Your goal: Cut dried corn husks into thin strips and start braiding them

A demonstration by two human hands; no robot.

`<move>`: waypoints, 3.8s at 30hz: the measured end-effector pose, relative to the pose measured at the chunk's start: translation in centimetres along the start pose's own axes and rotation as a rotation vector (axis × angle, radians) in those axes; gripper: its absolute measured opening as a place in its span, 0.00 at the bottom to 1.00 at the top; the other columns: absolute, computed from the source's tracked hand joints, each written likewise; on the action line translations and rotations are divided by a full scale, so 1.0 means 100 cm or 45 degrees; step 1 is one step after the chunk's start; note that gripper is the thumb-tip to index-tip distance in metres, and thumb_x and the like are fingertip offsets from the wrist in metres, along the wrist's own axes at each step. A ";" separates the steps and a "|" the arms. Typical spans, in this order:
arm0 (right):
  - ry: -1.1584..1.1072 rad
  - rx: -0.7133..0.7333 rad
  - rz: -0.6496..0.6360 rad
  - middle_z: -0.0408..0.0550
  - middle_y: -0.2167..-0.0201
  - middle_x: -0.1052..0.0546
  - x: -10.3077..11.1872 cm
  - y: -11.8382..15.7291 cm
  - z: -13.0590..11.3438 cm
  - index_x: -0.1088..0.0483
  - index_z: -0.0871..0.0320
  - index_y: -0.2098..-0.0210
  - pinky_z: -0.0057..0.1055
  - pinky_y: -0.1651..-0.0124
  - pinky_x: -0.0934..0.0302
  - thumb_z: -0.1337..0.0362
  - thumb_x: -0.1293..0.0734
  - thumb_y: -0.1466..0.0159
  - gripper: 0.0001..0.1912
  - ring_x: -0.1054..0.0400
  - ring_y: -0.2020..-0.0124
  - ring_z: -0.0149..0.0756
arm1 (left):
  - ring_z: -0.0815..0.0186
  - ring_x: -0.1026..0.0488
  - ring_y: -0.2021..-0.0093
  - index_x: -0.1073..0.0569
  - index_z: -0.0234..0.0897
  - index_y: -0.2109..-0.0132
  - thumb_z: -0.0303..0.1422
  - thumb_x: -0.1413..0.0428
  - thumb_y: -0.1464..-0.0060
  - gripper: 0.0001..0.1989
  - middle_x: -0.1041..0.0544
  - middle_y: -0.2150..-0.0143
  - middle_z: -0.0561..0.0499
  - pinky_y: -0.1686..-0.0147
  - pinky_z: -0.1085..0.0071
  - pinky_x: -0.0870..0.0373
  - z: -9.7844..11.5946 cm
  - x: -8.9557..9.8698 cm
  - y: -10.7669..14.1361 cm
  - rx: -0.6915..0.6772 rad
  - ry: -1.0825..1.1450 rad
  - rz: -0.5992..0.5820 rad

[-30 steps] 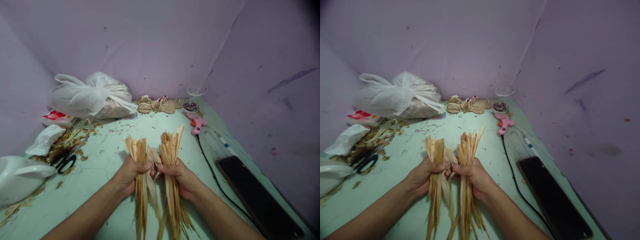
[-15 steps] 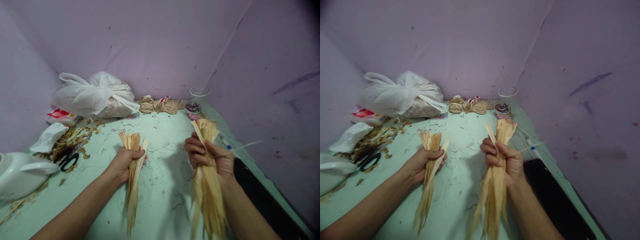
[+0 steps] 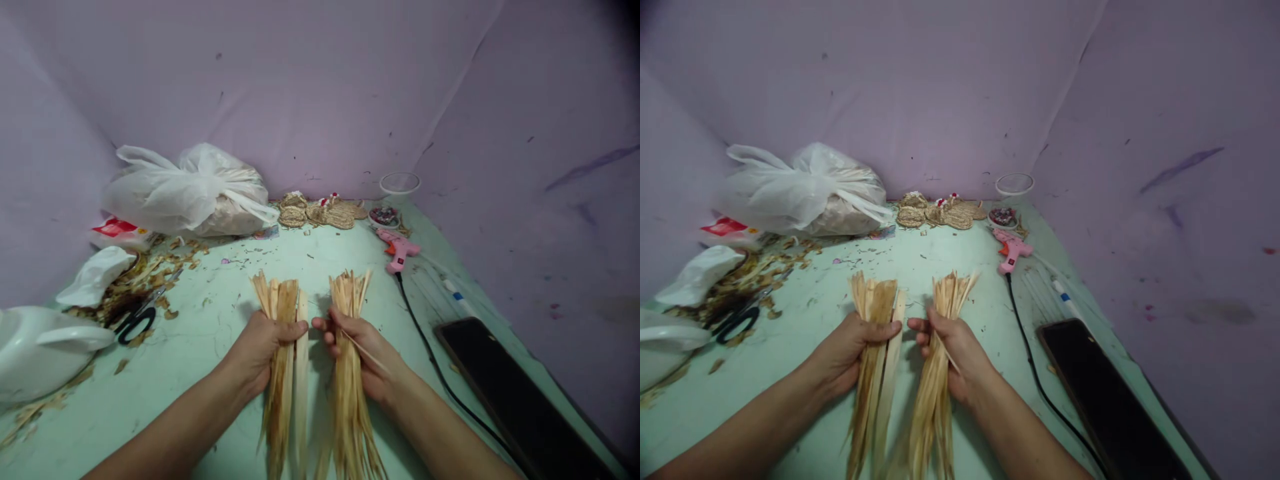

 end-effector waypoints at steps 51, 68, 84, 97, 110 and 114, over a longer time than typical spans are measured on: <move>0.355 0.167 -0.077 0.43 0.83 0.31 -0.011 0.011 0.003 0.28 0.65 0.71 0.19 0.86 0.59 0.59 0.27 0.53 0.15 0.42 0.83 0.24 | 0.73 0.36 0.81 0.30 0.29 0.75 0.28 0.37 0.70 0.12 0.31 0.82 0.52 0.86 0.80 0.40 -0.003 0.002 -0.003 -0.023 -0.282 -0.150; 0.473 0.242 -0.130 0.47 0.80 0.26 -0.011 0.013 0.000 0.29 0.64 0.73 0.22 0.81 0.52 0.58 0.27 0.53 0.15 0.38 0.81 0.27 | 0.76 0.42 0.86 0.30 0.28 0.77 0.25 0.42 0.72 0.08 0.34 0.86 0.54 0.88 0.80 0.47 -0.002 0.000 0.000 -0.085 -0.335 -0.172; 0.052 0.190 0.077 0.41 0.85 0.31 0.000 0.007 -0.004 0.32 0.63 0.80 0.25 0.74 0.37 0.62 0.26 0.57 0.13 0.35 0.81 0.28 | 0.75 0.40 0.86 0.30 0.30 0.73 0.26 0.41 0.66 0.07 0.34 0.85 0.55 0.87 0.80 0.44 -0.007 0.006 -0.006 0.047 -0.265 -0.193; 0.430 0.287 0.131 0.39 0.90 0.36 0.000 0.009 -0.007 0.37 0.61 0.83 0.22 0.85 0.57 0.64 0.29 0.56 0.12 0.45 0.88 0.23 | 0.68 0.30 0.79 0.26 0.27 0.70 0.31 0.40 0.59 0.09 0.27 0.76 0.47 0.78 0.73 0.32 -0.016 0.000 -0.003 0.127 -0.205 -0.258; 0.380 0.357 0.028 0.42 0.81 0.30 -0.004 0.009 -0.005 0.31 0.62 0.72 0.21 0.84 0.52 0.61 0.26 0.56 0.15 0.40 0.83 0.26 | 0.75 0.40 0.86 0.29 0.29 0.73 0.31 0.36 0.68 0.13 0.32 0.83 0.53 0.87 0.78 0.44 -0.010 0.002 -0.003 -0.089 -0.268 -0.113; 0.443 0.319 -0.206 0.44 0.82 0.28 -0.016 0.014 -0.004 0.30 0.62 0.73 0.25 0.78 0.44 0.60 0.27 0.53 0.13 0.35 0.80 0.30 | 0.75 0.40 0.86 0.30 0.29 0.77 0.31 0.35 0.69 0.13 0.35 0.86 0.54 0.87 0.79 0.43 -0.007 0.002 -0.003 -0.164 -0.307 -0.071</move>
Point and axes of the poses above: each hand's wrist, its own y-axis away from the middle knuckle, its own x-axis out of the back of the hand, z = x × y, the point moved 4 cm from there along -y, towards the middle knuckle
